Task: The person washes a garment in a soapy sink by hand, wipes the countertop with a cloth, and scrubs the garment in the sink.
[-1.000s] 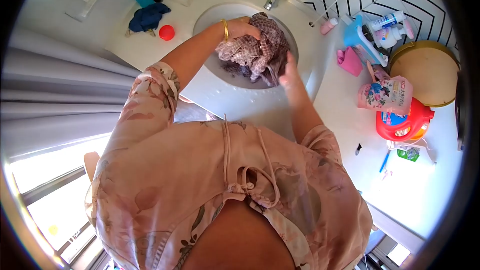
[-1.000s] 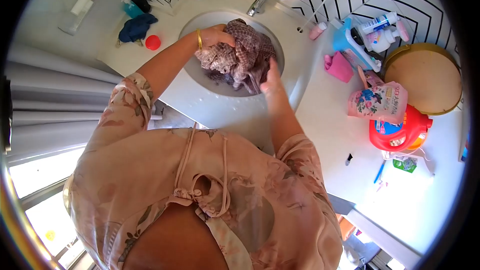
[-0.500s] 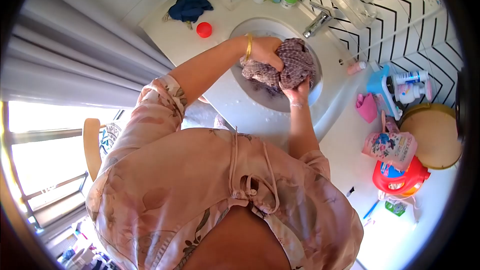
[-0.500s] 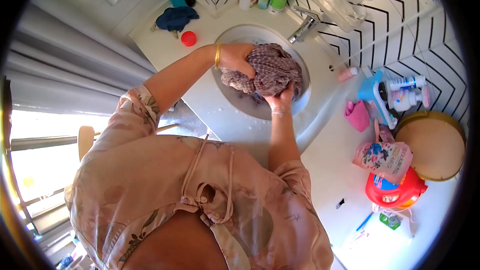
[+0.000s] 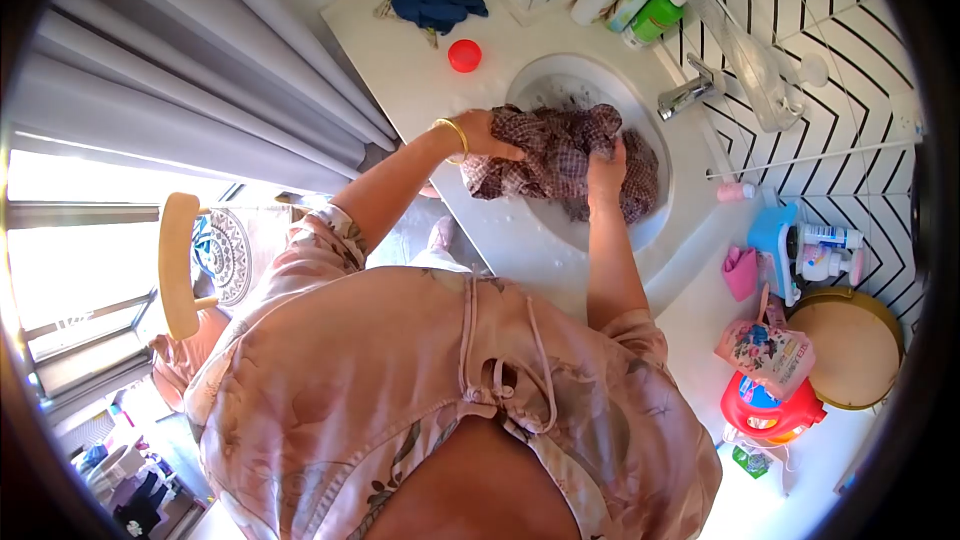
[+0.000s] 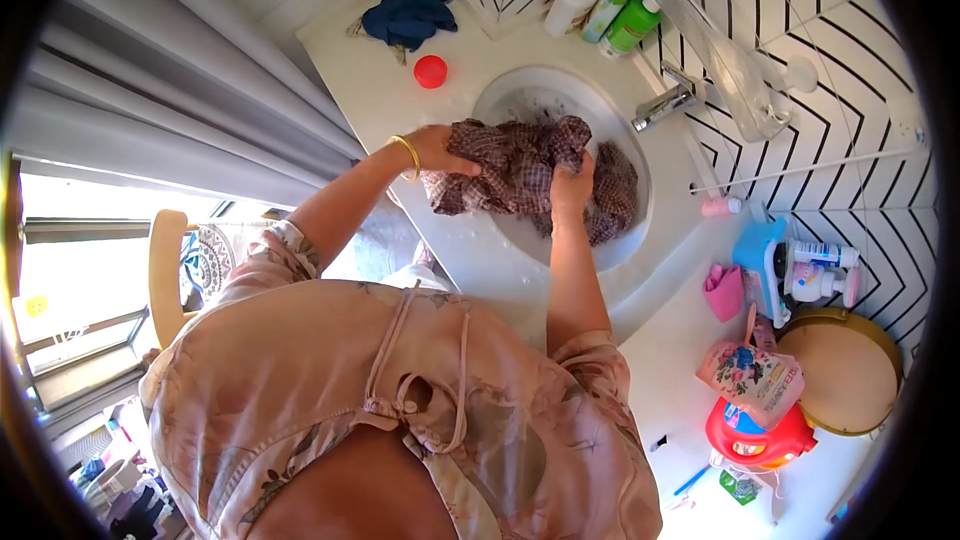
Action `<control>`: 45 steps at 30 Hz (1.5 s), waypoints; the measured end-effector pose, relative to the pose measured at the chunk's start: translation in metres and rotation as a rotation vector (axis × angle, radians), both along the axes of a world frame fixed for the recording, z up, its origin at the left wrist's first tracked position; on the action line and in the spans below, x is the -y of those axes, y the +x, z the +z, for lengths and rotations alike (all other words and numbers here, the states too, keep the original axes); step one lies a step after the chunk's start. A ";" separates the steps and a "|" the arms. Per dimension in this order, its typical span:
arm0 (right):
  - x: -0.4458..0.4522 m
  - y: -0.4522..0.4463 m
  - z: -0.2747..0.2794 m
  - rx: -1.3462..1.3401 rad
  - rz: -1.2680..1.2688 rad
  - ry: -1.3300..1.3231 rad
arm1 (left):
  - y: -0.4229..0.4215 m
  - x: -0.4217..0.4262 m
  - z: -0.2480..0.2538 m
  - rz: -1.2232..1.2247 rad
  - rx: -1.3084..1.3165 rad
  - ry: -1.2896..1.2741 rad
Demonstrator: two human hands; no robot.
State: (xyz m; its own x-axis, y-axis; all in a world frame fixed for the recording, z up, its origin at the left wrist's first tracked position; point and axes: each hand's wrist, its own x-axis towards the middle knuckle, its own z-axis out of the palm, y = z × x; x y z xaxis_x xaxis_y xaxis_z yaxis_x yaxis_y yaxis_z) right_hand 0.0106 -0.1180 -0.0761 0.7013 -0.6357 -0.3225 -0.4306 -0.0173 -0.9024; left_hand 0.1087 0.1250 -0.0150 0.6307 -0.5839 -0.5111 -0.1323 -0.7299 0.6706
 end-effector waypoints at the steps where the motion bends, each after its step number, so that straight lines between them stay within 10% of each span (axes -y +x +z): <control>1: 0.004 0.004 -0.019 0.001 0.034 -0.145 | 0.019 -0.001 0.014 -0.028 -0.012 0.142; 5: -0.018 -0.002 0.012 -0.036 0.083 -0.051 | 0.052 -0.025 0.004 0.444 0.674 0.083; 8: -0.008 -0.003 -0.012 -0.004 0.063 -0.027 | 0.080 -0.025 -0.016 0.345 0.906 0.150; 33: 0.009 -0.014 -0.053 -0.032 -0.052 0.129 | 0.198 -0.157 -0.060 0.513 0.742 0.352; 39: -0.001 -0.005 -0.019 0.069 -0.064 0.234 | 0.159 -0.122 -0.015 0.454 1.163 0.225; 45: -0.005 0.001 0.074 0.327 -0.236 0.130 | 0.059 0.016 -0.015 -0.216 0.017 -0.483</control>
State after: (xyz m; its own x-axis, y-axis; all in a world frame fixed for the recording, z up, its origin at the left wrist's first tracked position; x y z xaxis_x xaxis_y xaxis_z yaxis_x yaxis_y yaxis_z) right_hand 0.0117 -0.1131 -0.0019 0.6198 -0.7599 -0.1958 -0.1001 0.1709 -0.9802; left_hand 0.1678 0.1090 -0.0301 0.4760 -0.8678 -0.1428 -0.2593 -0.2937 0.9201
